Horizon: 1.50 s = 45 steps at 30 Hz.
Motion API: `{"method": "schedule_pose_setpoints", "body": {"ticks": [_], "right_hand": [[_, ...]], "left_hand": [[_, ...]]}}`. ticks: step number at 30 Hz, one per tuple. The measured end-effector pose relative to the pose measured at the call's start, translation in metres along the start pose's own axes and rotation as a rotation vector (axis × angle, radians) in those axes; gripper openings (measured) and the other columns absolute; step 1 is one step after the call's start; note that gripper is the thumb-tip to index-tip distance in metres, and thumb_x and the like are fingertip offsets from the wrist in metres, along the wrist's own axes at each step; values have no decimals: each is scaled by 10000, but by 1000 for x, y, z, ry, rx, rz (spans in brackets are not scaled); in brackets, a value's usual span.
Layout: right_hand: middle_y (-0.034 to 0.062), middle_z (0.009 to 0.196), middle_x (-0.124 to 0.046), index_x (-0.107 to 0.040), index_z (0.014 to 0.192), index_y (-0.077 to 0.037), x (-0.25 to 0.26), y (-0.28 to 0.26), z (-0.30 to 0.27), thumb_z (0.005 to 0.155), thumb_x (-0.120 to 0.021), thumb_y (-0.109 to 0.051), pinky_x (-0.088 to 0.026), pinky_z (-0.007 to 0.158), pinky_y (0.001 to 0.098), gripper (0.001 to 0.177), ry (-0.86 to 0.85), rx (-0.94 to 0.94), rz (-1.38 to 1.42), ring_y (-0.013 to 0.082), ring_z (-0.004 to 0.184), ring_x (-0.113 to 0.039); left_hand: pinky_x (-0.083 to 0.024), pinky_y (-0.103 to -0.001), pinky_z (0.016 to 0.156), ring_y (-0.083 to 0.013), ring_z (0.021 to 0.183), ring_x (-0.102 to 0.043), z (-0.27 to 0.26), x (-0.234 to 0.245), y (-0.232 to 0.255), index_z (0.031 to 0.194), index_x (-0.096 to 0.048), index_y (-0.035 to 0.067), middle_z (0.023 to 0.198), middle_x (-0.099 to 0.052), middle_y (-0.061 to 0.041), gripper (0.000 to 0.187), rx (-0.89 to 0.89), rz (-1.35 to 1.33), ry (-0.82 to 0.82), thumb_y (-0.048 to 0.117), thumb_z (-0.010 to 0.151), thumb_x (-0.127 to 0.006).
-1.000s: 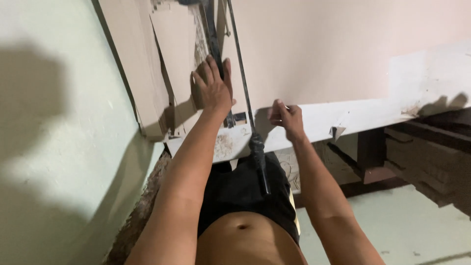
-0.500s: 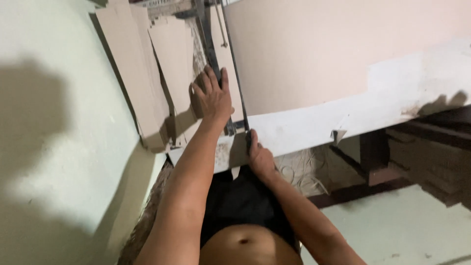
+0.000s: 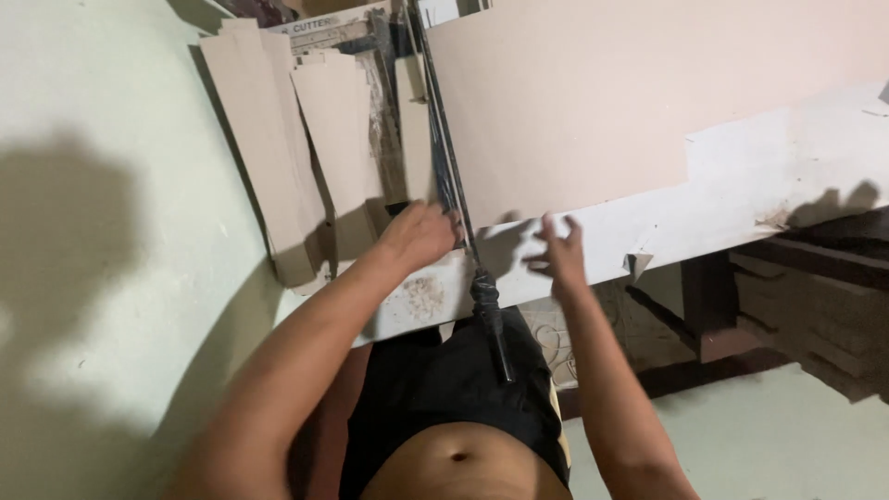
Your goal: Using a manual paper cutter to trim and size stacks of paper or thin cardboard sheets.
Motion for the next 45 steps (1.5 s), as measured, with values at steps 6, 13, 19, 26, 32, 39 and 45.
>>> {"method": "schedule_pose_setpoints", "body": {"ticks": [6,13,19,26,32,39,45], "right_hand": [[26,908,-507,-394,1230,-24,20,47,64,1061,-661,-350,-623,650,342,454,-46,-21,479,246,666,-710],[112,833,-648,-609,1049,3,-28,30,40,1043,-660,-218,-656,772,432,227,-58,75,236,246,768,-731],[189,830,-708,-634,1056,58,-27,21,49,1044,-661,-315,-665,716,476,374,-59,65,126,284,745,-760],[240,941,-773,-329,1567,-279,-53,-124,-137,987,-449,-260,-576,819,592,593,-158,220,-876,506,883,-735],[317,1017,-733,-108,1623,-97,-99,37,-94,994,-492,-217,-576,824,616,747,-257,166,-1104,528,936,-729],[288,923,-743,-115,1609,-153,-78,0,-110,954,-561,-329,-566,762,611,813,-250,248,-1002,511,848,-734],[390,1319,-600,-282,1631,-224,-40,-109,-158,828,-514,-623,-502,910,689,926,-420,124,-560,633,1119,-614]], "left_hand": [[-554,-471,694,-308,803,-679,-58,90,-39,896,-788,172,1145,-707,-41,131,29,59,-307,68,842,-730],[-335,-546,1007,-401,1377,-376,-13,132,-38,1443,-482,225,1525,-385,-191,576,393,-163,-219,261,920,-721],[-81,-691,1164,-460,1522,-84,26,124,-31,1619,-214,150,1650,-89,-294,1013,712,-208,-324,487,853,-784],[-117,-703,1150,-484,1537,-39,33,108,-32,1650,-5,105,1644,13,-347,1130,751,-181,-446,334,875,-795],[-65,-706,1157,-490,1531,-4,34,123,-30,1636,16,118,1633,48,-361,1157,743,-279,-452,316,853,-813],[-6,-705,1175,-457,1555,25,28,119,-29,1655,-59,157,1667,43,-310,1185,759,-282,-362,290,800,-868],[-138,-618,1056,-396,1313,-135,23,106,-16,1331,-495,117,1448,-128,-160,491,484,-35,-213,294,918,-692]]}}
Point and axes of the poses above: each hand's wrist, its own z-axis towards the middle knuckle, its own x-axis out of the back of the hand, y = z × x, the point moved 5 cm from there along z, towards the middle knuckle
